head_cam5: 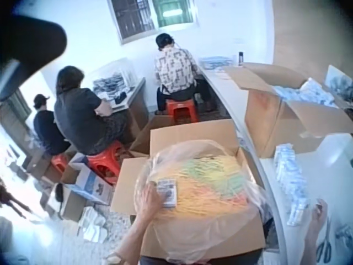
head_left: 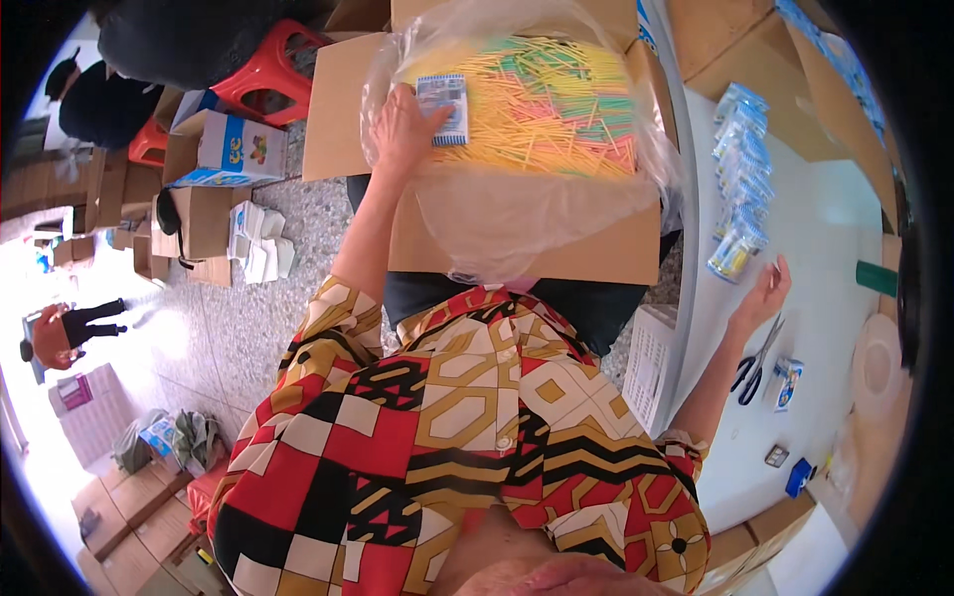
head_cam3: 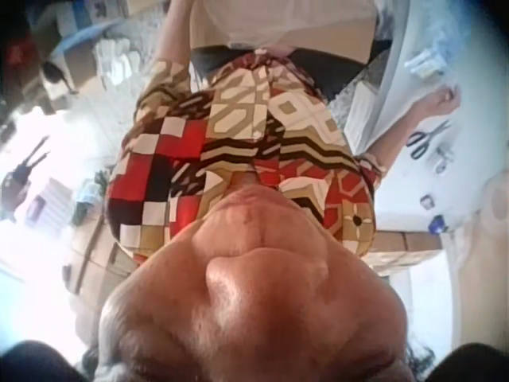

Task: Packing small yellow sticks into plastic bags and organizing them in a box.

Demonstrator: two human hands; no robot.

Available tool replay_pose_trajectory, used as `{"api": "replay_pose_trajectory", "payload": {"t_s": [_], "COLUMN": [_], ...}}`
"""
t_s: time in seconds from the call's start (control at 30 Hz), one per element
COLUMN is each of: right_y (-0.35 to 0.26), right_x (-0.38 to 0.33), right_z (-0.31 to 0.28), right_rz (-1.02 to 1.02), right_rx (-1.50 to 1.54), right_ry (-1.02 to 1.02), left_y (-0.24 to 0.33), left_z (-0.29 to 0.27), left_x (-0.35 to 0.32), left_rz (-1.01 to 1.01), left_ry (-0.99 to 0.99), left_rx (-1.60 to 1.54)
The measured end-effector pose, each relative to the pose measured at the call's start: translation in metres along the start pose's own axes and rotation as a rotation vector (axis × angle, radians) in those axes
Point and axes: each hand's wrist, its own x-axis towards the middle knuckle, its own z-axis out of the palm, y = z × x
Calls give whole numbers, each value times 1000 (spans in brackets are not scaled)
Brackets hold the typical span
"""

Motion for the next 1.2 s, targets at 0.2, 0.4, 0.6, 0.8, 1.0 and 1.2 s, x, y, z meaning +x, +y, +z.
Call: {"api": "replay_pose_trajectory", "payload": {"t_s": [0.2,0.4,0.6,0.8,1.0,1.2], "right_y": [-58,-115,-154,-192,-233,-236], "right_x": [4,-3,-29,-47,-46,-36], "right_z": [13,44,82,129,181,192], "right_rz": [-201,-414,-552,-491,-442,-538], "right_rx": [18,39,49,195,428,302], "right_ry": [42,-57,-270,-627,-714,-897], "left_y": [2,-5,0,18,49,62], "left_z": [1,5,-3,-19,-36,-47], "left_x": [2,1,-7,-17,-41,-54], "left_rz": [-103,12,5,118,96,112], "left_ry": [40,226,279,279,-21,-204], "left_rx": [-117,-71,-139,-486,-947,-1126]}}
